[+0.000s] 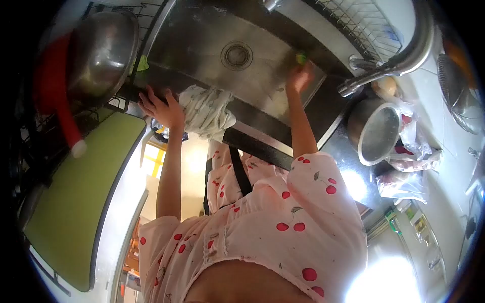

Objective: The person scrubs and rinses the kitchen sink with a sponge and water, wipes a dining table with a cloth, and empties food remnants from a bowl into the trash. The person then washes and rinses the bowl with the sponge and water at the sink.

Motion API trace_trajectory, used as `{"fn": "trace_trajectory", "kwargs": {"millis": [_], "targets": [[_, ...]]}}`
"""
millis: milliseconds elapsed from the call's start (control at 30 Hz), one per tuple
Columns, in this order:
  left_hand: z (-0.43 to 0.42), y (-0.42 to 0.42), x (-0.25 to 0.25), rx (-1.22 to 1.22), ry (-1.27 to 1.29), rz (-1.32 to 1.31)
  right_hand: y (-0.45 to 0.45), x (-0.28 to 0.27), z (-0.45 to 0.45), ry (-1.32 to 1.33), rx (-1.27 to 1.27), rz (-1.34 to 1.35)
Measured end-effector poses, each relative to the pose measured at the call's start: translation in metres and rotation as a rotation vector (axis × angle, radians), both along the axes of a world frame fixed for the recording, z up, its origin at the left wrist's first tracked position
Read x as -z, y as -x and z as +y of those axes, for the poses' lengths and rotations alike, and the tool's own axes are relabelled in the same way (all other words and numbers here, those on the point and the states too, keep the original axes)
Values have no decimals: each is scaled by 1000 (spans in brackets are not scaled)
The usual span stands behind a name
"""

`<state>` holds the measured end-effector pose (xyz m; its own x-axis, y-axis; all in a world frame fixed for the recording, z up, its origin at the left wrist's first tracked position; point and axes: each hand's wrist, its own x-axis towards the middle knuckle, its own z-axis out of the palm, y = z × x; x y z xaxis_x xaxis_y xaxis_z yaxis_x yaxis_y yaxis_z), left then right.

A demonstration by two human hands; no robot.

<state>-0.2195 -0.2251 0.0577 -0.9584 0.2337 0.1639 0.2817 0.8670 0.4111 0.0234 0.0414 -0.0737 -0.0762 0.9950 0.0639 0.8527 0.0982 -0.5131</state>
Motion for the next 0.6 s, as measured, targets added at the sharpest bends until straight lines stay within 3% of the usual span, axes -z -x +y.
{"fn": "trace_trajectory", "kwargs": {"millis": [33, 133, 300, 333, 433, 467, 600], "targets": [[1, -1, -2, 3, -5, -3, -14, 17, 11, -131, 87, -47], [1, 0, -5, 1, -7, 9, 22, 20, -9, -14, 182, -463], [0, 1, -1, 6, -26, 69, 156, 39, -1, 360, 302, 545], [1, 1, -2, 3, -24, 65, 160, 31, -9, 4, -277, -9], [0, 0, -3, 4, -30, 65, 169, 30, -3, 79, -860, 52], [1, 1, -4, 1, -35, 65, 160, 27, -12, 192, -914, -43], [4, 1, -13, -18, -5, 9, 136, 16, -14, 205, -1047, -31]]}}
